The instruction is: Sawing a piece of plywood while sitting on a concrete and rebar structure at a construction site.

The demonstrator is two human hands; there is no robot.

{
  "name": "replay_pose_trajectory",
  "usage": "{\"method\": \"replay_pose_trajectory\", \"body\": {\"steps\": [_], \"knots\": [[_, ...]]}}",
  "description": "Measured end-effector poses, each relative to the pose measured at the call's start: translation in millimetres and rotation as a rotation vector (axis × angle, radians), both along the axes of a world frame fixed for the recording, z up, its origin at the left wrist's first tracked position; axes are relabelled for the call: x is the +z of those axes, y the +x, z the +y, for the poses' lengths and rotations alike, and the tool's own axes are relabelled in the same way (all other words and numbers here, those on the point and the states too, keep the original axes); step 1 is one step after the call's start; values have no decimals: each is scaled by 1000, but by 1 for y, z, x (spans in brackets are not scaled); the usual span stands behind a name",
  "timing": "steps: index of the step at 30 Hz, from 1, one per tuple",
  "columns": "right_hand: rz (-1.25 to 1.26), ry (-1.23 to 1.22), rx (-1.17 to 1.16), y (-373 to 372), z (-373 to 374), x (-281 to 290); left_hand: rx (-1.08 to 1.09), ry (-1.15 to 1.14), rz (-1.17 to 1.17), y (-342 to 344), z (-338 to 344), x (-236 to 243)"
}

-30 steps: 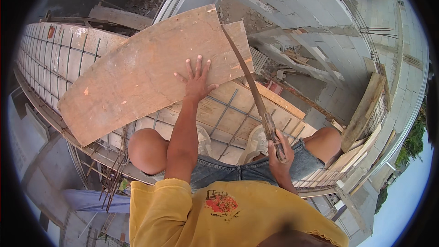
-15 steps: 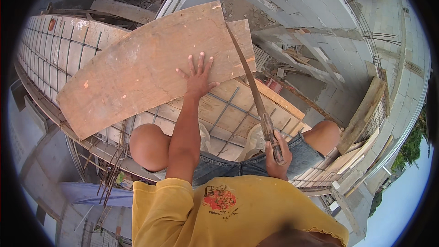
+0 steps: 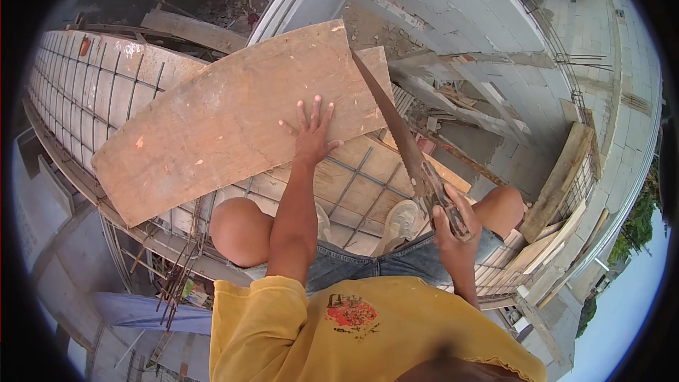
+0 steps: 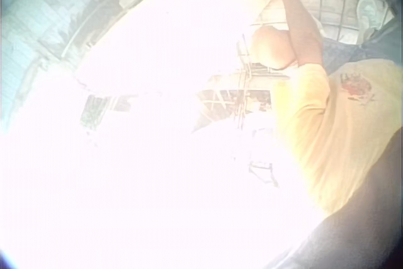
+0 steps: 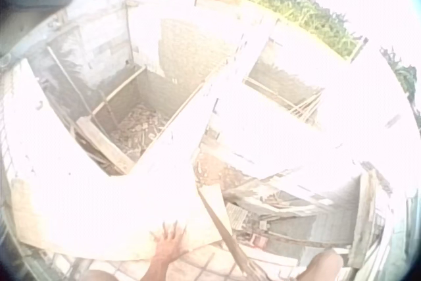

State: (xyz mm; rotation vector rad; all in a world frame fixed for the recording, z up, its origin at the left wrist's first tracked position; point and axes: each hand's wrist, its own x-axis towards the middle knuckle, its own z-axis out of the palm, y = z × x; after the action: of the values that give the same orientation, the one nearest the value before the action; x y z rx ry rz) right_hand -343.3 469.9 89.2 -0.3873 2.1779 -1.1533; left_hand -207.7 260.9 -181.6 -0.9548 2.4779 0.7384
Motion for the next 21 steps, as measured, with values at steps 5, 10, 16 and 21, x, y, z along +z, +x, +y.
{"method": "replay_pose_trajectory", "body": {"steps": [5, 10, 16, 21], "knots": [[228, -28, 91, -78, -114, -134, 7, 77, -11, -29, 14, -7], [176, -37, 61, -54, -104, -141, 1, 80, -2, -12, 12, -8], [52, 71, 18, 15, -7, -5, 1, 11, -2, -5, 5, -9], [226, 11, 97, -62, -125, -125, -23, 38, 69, -36, 14, -5]]}}
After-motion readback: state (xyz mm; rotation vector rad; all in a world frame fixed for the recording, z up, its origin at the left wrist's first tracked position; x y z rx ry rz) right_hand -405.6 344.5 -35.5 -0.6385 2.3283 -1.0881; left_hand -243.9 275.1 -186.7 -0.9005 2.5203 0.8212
